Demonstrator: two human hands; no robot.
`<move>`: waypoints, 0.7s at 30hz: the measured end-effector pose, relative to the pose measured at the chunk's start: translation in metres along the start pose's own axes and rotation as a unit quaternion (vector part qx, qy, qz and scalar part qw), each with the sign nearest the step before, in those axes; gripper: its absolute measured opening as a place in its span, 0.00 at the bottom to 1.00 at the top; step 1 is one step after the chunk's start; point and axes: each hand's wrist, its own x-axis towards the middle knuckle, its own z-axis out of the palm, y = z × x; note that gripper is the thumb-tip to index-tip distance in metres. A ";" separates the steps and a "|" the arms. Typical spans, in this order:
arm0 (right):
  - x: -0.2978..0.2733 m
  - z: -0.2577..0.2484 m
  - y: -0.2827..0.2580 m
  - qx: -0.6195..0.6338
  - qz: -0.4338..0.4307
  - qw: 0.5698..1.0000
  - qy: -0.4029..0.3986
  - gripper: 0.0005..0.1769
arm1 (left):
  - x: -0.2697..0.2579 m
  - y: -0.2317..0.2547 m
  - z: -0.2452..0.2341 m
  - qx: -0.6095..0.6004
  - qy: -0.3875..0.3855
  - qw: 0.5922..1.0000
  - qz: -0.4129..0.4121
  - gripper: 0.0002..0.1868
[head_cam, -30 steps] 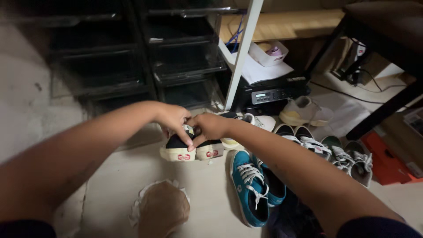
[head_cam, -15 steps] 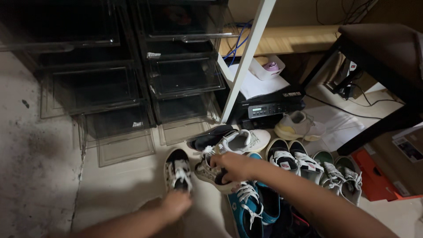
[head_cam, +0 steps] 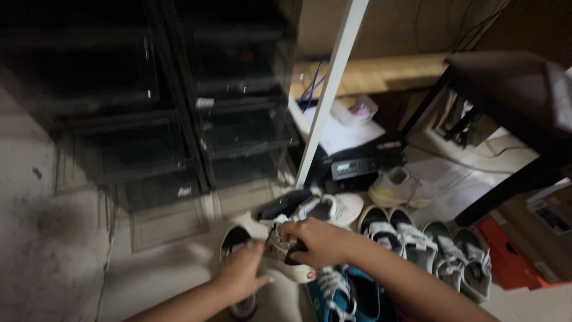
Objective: The person wipes the inside of clear plastic shoe storage boxes with a cloth. They then pick up various pairs of shoes from the floor and place them into the storage boxes one by one.
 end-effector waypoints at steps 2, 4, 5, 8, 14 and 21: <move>-0.011 -0.030 -0.025 -0.026 0.005 0.999 0.044 0.20 | -0.010 0.031 -0.074 -0.113 0.051 0.992 0.011 0.55; -0.023 -0.064 -0.054 -0.064 -0.001 0.994 0.093 0.20 | -0.018 0.062 -0.122 -0.160 0.122 0.970 0.138 0.59; -0.030 -0.081 -0.068 -0.087 -0.039 0.988 0.125 0.20 | -0.021 0.075 -0.140 -0.181 0.155 0.950 0.201 0.61; -0.053 -0.132 -0.105 -0.132 -0.042 0.976 0.168 0.19 | -0.028 0.105 -0.180 -0.139 0.183 0.925 0.302 0.66; -0.095 -0.229 -0.155 -0.089 0.163 0.961 0.203 0.20 | -0.035 0.133 -0.264 -0.107 0.267 0.891 0.352 0.69; -0.109 -0.309 -0.146 -0.047 -0.317 0.917 0.238 0.23 | -0.033 0.088 -0.308 -0.518 0.077 0.823 0.220 0.66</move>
